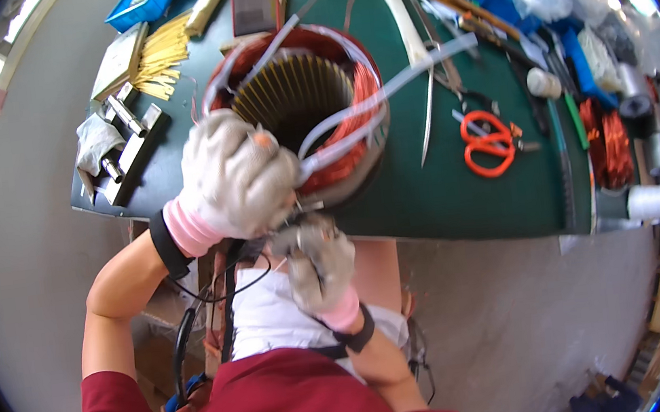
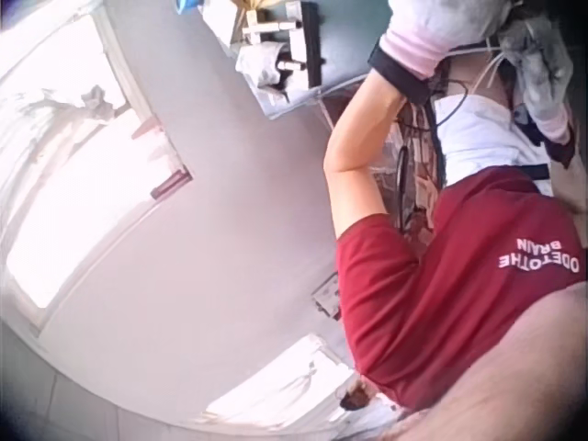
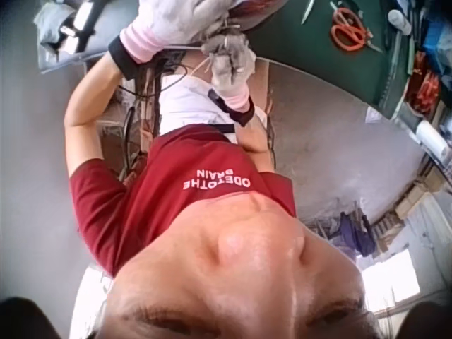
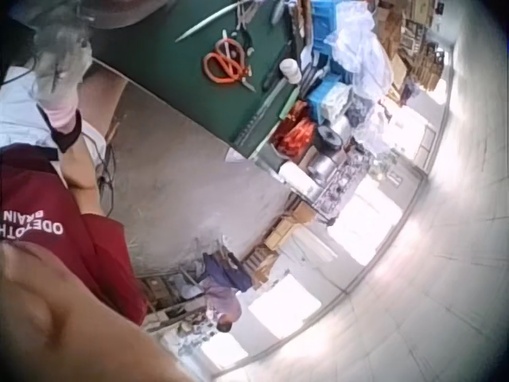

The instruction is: Wiring and securing the coils of a motor stator using thread.

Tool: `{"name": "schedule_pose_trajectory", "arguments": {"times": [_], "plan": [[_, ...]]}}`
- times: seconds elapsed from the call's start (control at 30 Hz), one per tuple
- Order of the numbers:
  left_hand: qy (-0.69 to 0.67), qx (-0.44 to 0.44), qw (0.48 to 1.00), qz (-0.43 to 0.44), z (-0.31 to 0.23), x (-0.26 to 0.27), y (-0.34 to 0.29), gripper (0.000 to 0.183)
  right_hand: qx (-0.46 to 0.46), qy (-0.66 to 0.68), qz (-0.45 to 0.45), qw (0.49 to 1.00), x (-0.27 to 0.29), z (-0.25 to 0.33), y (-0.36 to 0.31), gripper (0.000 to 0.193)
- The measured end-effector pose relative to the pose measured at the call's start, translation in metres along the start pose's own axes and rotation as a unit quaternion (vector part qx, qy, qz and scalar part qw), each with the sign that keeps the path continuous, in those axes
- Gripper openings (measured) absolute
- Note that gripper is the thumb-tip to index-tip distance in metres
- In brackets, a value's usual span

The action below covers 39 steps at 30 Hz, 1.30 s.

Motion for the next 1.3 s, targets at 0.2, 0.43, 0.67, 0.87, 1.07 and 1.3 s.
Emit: {"name": "schedule_pose_trajectory", "arguments": {"times": [0.2, 0.43, 0.67, 0.87, 1.07, 1.3], "plan": [[-0.126, 0.099, 0.986, 0.053, 0.0, 0.003, 0.003, 0.028, -0.062, 0.14, 0.089, 0.984, 0.012, -0.015, 0.008, 0.015], [-0.071, 0.113, 0.989, 0.063, -0.002, 0.001, 0.006, 0.029, -0.423, 0.249, -0.051, 0.869, 0.004, -0.05, -0.048, 0.024], [-0.066, 0.12, 0.99, 0.034, 0.004, 0.003, -0.004, 0.028, -0.534, 0.131, -0.204, 0.81, 0.143, -0.081, -0.155, 0.018], [-0.063, 0.118, 0.991, 0.028, -0.005, -0.001, 0.003, 0.029, -0.538, -0.03, -0.21, 0.816, 0.277, -0.074, -0.219, 0.02], [-0.039, 0.131, 0.99, 0.023, -0.004, -0.002, 0.002, 0.028, -0.289, -0.647, 0.026, 0.705, 0.309, -0.065, -0.066, 0.027], [-0.063, 0.133, 0.989, -0.029, -0.008, -0.007, 0.008, 0.028, -0.08, -0.826, 0.015, 0.558, 0.343, -0.168, 0.107, 0.048]]}}
Point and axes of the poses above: each hand's wrist, its own y-axis towards the middle knuckle, its own x-axis out of the back of the hand, z = x × y, the point moved 5 cm from there along y, towards the middle knuckle, and after that the axes turned 12 degrees about -y, right-handed, at the moved point
